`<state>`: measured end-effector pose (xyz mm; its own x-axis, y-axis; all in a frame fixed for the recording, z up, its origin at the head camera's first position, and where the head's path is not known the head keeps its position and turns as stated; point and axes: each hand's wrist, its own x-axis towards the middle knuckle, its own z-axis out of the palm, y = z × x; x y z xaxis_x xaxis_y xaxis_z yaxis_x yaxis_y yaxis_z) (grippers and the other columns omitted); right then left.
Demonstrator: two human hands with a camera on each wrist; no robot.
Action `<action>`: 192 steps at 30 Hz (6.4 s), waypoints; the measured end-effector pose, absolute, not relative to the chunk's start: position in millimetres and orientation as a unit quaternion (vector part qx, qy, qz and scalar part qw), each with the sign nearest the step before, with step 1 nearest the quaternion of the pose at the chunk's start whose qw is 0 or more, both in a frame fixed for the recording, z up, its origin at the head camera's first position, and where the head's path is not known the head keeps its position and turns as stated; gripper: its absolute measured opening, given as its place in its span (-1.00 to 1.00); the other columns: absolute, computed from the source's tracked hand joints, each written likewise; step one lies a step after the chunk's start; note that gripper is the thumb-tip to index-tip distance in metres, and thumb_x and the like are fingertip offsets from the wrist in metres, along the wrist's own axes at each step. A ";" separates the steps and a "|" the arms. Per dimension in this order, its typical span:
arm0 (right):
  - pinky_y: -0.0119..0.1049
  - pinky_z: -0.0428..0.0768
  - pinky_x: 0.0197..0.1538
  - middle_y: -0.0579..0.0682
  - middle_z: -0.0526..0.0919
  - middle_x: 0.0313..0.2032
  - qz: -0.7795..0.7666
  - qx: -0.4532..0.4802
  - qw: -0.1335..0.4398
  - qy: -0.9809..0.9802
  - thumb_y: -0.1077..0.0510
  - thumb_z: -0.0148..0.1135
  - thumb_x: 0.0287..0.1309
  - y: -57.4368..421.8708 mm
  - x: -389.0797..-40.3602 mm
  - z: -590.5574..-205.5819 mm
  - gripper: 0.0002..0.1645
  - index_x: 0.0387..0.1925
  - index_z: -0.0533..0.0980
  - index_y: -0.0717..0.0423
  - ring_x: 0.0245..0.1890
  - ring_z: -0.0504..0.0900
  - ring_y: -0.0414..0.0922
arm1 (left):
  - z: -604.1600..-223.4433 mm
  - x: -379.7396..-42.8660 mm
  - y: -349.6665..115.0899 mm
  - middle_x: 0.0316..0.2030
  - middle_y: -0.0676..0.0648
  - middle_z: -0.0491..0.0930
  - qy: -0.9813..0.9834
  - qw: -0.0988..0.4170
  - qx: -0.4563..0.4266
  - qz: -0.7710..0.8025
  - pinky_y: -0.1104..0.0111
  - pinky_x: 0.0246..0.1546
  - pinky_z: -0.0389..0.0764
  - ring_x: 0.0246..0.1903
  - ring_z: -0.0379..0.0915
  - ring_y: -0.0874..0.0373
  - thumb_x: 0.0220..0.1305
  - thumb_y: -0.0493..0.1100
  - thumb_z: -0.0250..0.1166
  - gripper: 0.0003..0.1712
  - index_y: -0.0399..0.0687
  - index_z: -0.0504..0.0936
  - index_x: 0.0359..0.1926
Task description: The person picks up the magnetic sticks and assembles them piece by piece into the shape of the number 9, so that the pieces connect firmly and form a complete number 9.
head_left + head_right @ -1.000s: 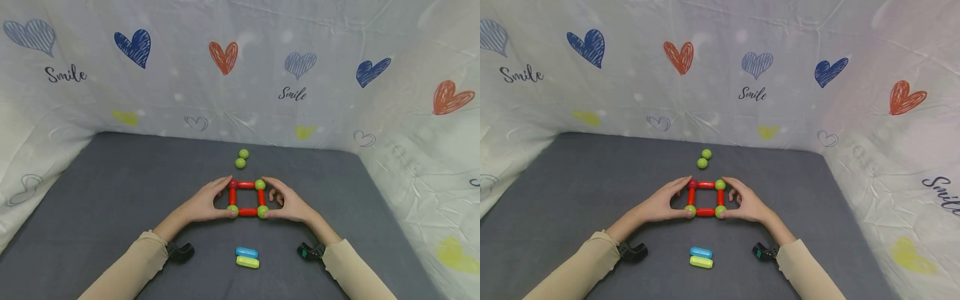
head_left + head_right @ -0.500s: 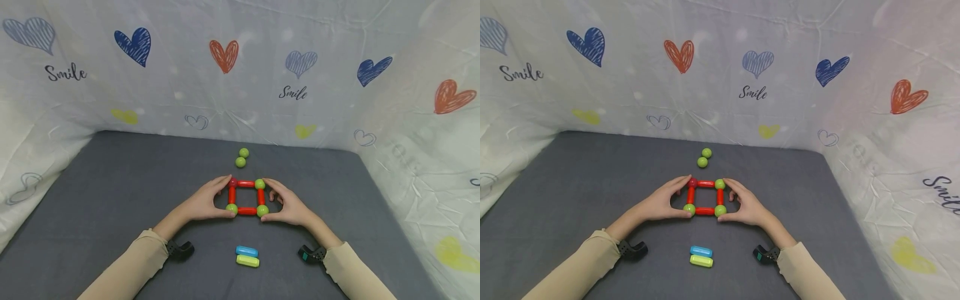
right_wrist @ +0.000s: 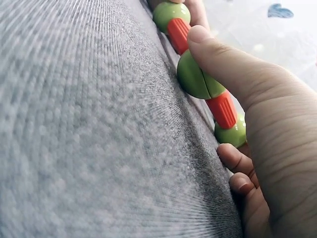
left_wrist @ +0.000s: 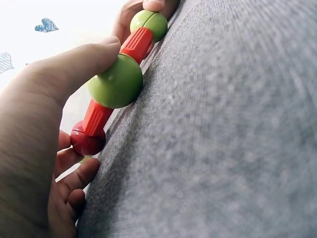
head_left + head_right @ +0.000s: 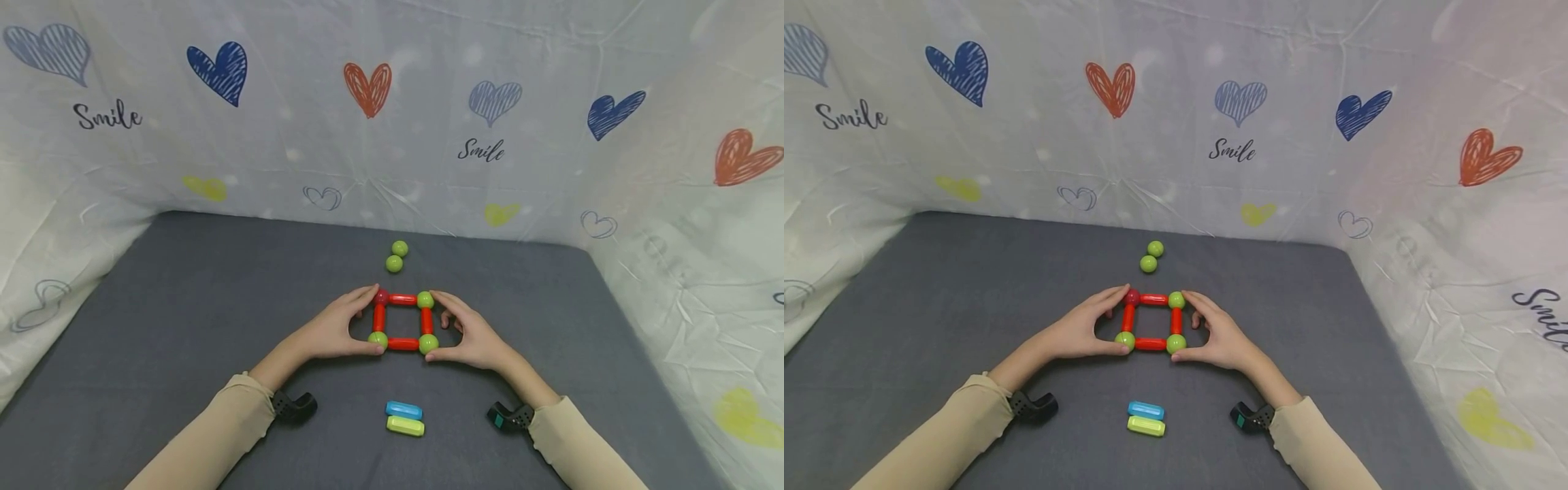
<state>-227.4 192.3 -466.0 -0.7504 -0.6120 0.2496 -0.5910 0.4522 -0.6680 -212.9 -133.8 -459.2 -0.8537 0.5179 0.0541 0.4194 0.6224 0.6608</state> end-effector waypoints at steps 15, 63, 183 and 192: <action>-0.41 0.35 -0.34 0.05 0.51 0.24 -0.380 -0.328 0.017 0.864 0.00 0.74 0.00 191.2 -226.3 -464.1 0.29 0.65 0.20 0.07 -0.28 0.46 -0.21 | -458.7 -223.7 -136.1 0.65 -0.07 0.13 0.901 0.078 0.259 0.340 -0.07 0.33 0.46 0.24 0.39 -0.02 0.14 0.34 0.56 0.32 -0.01 0.07 0.71; -0.37 0.41 -0.33 -0.05 0.56 -0.19 -0.385 -0.309 0.036 0.869 0.00 0.62 0.18 190.6 -222.1 -457.1 0.17 0.66 0.17 0.11 -0.43 0.39 -0.24 | -459.4 -226.1 -136.9 0.66 -0.08 0.10 0.902 0.084 0.255 0.337 -0.14 0.42 0.36 0.37 0.38 -0.08 0.16 0.36 0.54 0.32 0.04 0.04 0.72; -0.43 0.34 -0.59 -0.28 0.71 -0.37 -0.428 -0.133 -0.063 0.892 0.16 0.69 0.06 163.4 -121.6 -463.4 -0.67 -0.17 0.70 -0.11 -0.69 0.35 -0.37 | -459.5 -227.7 -137.5 0.64 -0.09 0.13 0.899 0.076 0.261 0.344 -0.12 0.40 0.41 0.32 0.44 -0.06 0.15 0.38 0.54 0.32 -0.01 0.06 0.71; -0.43 0.34 -0.58 -0.25 0.70 -0.35 -0.437 -0.133 -0.051 0.888 0.15 0.67 0.10 163.5 -121.4 -459.6 -0.71 -0.17 0.70 -0.09 -0.69 0.36 -0.35 | -458.7 -226.5 -137.8 0.64 -0.09 0.13 0.899 0.076 0.260 0.345 -0.12 0.40 0.41 0.31 0.44 -0.04 0.15 0.40 0.53 0.33 -0.01 0.06 0.71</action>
